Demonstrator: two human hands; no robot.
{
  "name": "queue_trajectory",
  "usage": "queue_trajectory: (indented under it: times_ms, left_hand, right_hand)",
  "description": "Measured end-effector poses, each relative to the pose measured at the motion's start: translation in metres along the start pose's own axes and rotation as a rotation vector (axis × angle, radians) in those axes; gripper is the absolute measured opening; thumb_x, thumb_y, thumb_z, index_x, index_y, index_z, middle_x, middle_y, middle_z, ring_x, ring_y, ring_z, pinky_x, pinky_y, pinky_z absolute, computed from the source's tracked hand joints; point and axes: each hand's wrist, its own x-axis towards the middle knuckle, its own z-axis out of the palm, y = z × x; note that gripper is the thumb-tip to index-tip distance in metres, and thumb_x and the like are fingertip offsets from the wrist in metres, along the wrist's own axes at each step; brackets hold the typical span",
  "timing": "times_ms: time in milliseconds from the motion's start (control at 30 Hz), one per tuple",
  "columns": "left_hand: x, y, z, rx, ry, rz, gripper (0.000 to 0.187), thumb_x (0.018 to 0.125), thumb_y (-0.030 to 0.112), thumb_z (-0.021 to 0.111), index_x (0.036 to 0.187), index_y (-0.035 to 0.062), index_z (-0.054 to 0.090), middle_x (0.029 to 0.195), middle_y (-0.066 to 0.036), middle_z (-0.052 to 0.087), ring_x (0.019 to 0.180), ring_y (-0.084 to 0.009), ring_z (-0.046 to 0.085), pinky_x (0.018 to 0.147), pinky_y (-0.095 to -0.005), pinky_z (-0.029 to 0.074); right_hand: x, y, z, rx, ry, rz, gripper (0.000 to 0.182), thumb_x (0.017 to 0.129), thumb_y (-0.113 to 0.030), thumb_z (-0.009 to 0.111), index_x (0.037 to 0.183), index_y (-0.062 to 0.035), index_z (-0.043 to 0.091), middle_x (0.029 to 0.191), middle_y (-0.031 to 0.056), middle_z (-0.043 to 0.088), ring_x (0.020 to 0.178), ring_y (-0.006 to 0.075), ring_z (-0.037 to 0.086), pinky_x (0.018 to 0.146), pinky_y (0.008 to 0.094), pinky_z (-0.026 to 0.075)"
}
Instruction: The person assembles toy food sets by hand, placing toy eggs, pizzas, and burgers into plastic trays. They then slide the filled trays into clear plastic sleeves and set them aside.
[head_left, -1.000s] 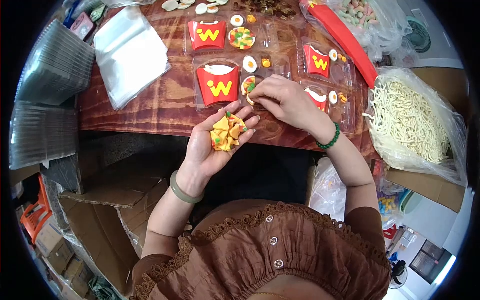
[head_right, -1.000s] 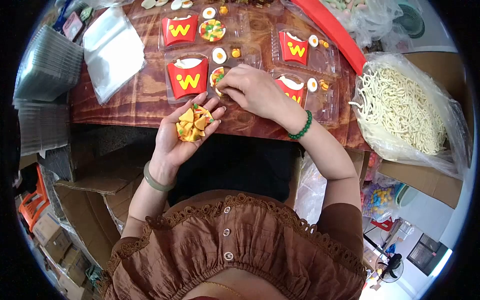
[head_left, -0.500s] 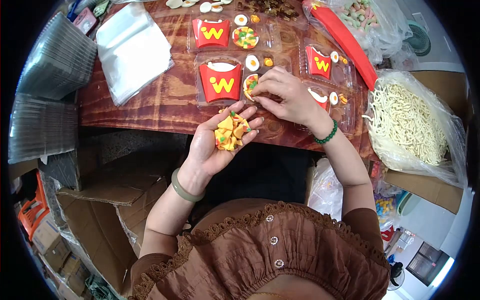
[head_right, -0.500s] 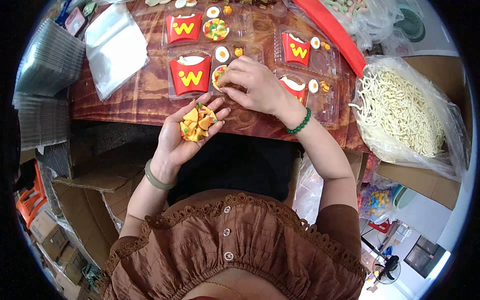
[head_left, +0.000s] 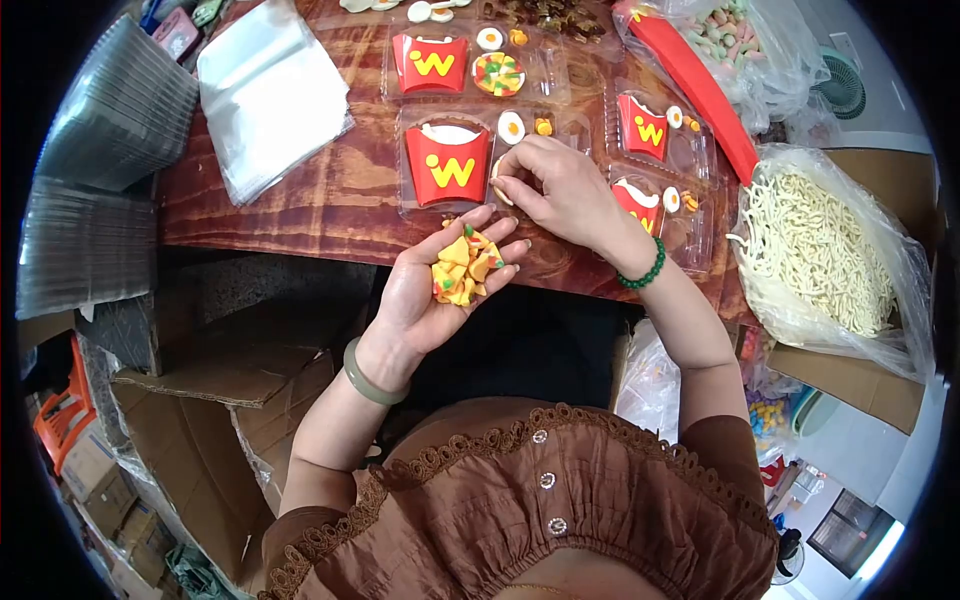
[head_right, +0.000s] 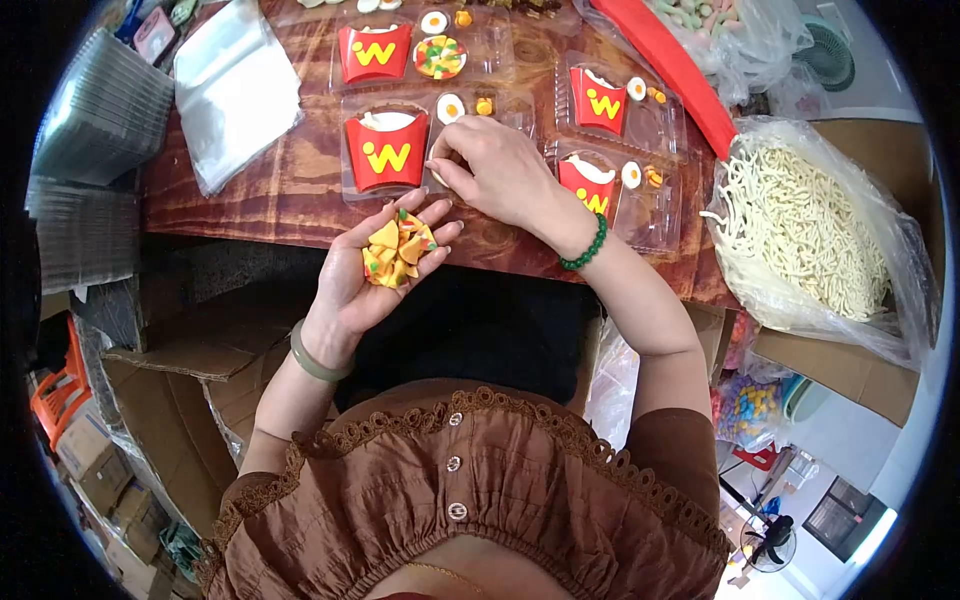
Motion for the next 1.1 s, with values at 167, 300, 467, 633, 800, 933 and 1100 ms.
queue_trajectory:
  times_ms: [167,300,467,633,800,933,1100]
  left_hand:
    - [-0.017,0.002,-0.004,-0.063,-0.039,0.004,0.037,0.1,0.025,0.038,0.13,0.0047,0.044,0.132,-0.017,0.048,0.12,-0.036,0.05,0.094,-0.0436,0.049]
    - [-0.039,0.014,-0.014,-0.155,-0.071,0.135,0.038,0.1,0.024,0.036,0.131,0.0037,0.044,0.135,-0.018,0.045,0.125,-0.037,0.045,0.098,-0.0453,0.046]
    - [-0.048,0.032,-0.026,-0.172,-0.097,0.309,0.037,0.1,0.021,0.034,0.131,0.003,0.044,0.137,-0.018,0.043,0.127,-0.037,0.042,0.099,-0.0478,0.045]
    - [-0.045,0.035,-0.023,-0.186,-0.115,0.305,0.037,0.1,0.021,0.034,0.13,0.0027,0.044,0.137,-0.019,0.043,0.127,-0.0373,0.042,0.098,-0.047,0.045]
    - [-0.044,0.032,-0.025,-0.171,-0.121,0.273,0.036,0.1,0.021,0.035,0.13,0.0031,0.044,0.137,-0.019,0.043,0.127,-0.0372,0.042,0.099,-0.0466,0.045]
    - [-0.046,0.028,-0.015,-0.174,-0.106,0.237,0.036,0.1,0.021,0.035,0.13,0.0036,0.045,0.137,-0.019,0.044,0.126,-0.0371,0.043,0.098,-0.0466,0.045]
    - [-0.035,0.014,0.003,-0.165,-0.233,0.09,0.041,0.1,0.023,0.034,0.135,0.004,0.041,0.142,-0.02,0.038,0.131,-0.0369,0.038,0.105,-0.0506,0.038]
  right_hand:
    - [-0.007,-0.016,-0.013,0.178,0.044,0.152,0.01,0.087,-0.01,0.063,0.089,-0.0026,0.058,0.08,0.006,0.06,0.068,0.0133,0.057,0.061,0.0255,0.045]
    - [-0.029,-0.039,-0.01,0.317,0.022,0.123,0.011,0.083,0.0,0.063,0.093,-0.0013,0.06,0.086,0.0065,0.062,0.075,0.012,0.06,0.065,0.0235,0.047]
    - [-0.038,-0.049,0.033,0.2,0.039,0.047,0.015,0.083,-0.002,0.063,0.098,-0.0012,0.064,0.086,0.011,0.06,0.078,0.0246,0.061,0.069,0.0328,0.05]
    - [-0.028,-0.055,0.055,0.027,0.166,0.024,0.013,0.083,-0.007,0.064,0.095,-0.0021,0.064,0.086,0.0116,0.061,0.08,0.0275,0.06,0.07,0.0356,0.049]
    - [-0.021,-0.067,0.062,-0.15,0.184,0.202,0.01,0.082,-0.012,0.064,0.087,-0.0032,0.06,0.08,0.0111,0.057,0.078,0.0297,0.059,0.068,0.0389,0.048]
    - [-0.033,-0.066,0.062,-0.143,0.219,0.066,0.011,0.083,-0.009,0.064,0.087,-0.0031,0.056,0.08,0.0089,0.057,0.073,0.0242,0.06,0.061,0.0347,0.048]
    - [-0.117,-0.09,-0.036,0.377,0.197,0.455,0.008,0.081,-0.002,0.068,0.082,-0.0038,0.061,0.084,0.0002,0.065,0.067,0.0027,0.055,0.053,0.0183,0.041]
